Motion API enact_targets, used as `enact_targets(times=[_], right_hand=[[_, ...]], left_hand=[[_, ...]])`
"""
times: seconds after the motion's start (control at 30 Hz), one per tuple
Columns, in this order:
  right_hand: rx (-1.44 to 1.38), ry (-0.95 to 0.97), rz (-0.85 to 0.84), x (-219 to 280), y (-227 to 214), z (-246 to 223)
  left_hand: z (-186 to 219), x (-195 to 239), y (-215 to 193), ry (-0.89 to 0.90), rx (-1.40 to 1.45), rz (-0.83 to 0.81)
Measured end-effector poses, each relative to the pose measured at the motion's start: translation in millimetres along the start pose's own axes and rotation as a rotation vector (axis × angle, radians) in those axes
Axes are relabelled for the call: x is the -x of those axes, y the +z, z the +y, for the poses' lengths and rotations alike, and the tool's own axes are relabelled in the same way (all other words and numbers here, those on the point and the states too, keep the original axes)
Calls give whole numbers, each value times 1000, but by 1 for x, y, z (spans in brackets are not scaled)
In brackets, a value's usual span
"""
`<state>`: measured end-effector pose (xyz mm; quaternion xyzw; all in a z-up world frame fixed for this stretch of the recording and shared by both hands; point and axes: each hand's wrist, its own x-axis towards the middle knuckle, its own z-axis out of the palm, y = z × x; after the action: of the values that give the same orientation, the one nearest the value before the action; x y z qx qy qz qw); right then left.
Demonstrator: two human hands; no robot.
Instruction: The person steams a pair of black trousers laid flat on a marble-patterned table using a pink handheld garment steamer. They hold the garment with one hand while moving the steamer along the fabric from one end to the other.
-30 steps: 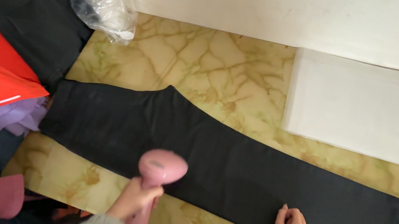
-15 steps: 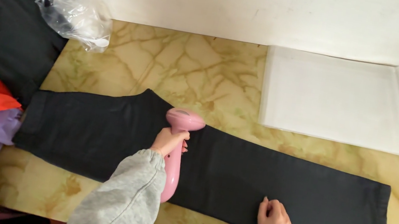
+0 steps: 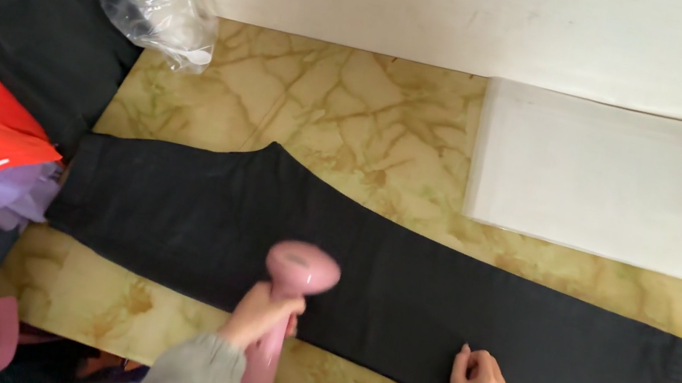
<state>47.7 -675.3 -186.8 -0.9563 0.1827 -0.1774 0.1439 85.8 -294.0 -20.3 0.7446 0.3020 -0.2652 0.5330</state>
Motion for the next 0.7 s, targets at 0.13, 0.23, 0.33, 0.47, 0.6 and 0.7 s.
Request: enact_targets(times=[0.13,0.23,0.33,0.47,0.6,0.7], right_hand=[[7,-34,12,1,12,11],[17,-18,-30,1,11,12],[17,-49,8,0,10,9],[21,-19,-28,0,10,12],[3,-76,-3,-2,5,8],[23,-41,-6,0,9,11]], left_hand=[[-68,22,-5,126,59,-31],[-79,49,-8,-127,130,-6],[-85,57,-10,-182,83,-40],[-65,59,-9,-115,18,-37],[-55,20,-1,27,-106,3],[7,23,2,85,-122,-77]])
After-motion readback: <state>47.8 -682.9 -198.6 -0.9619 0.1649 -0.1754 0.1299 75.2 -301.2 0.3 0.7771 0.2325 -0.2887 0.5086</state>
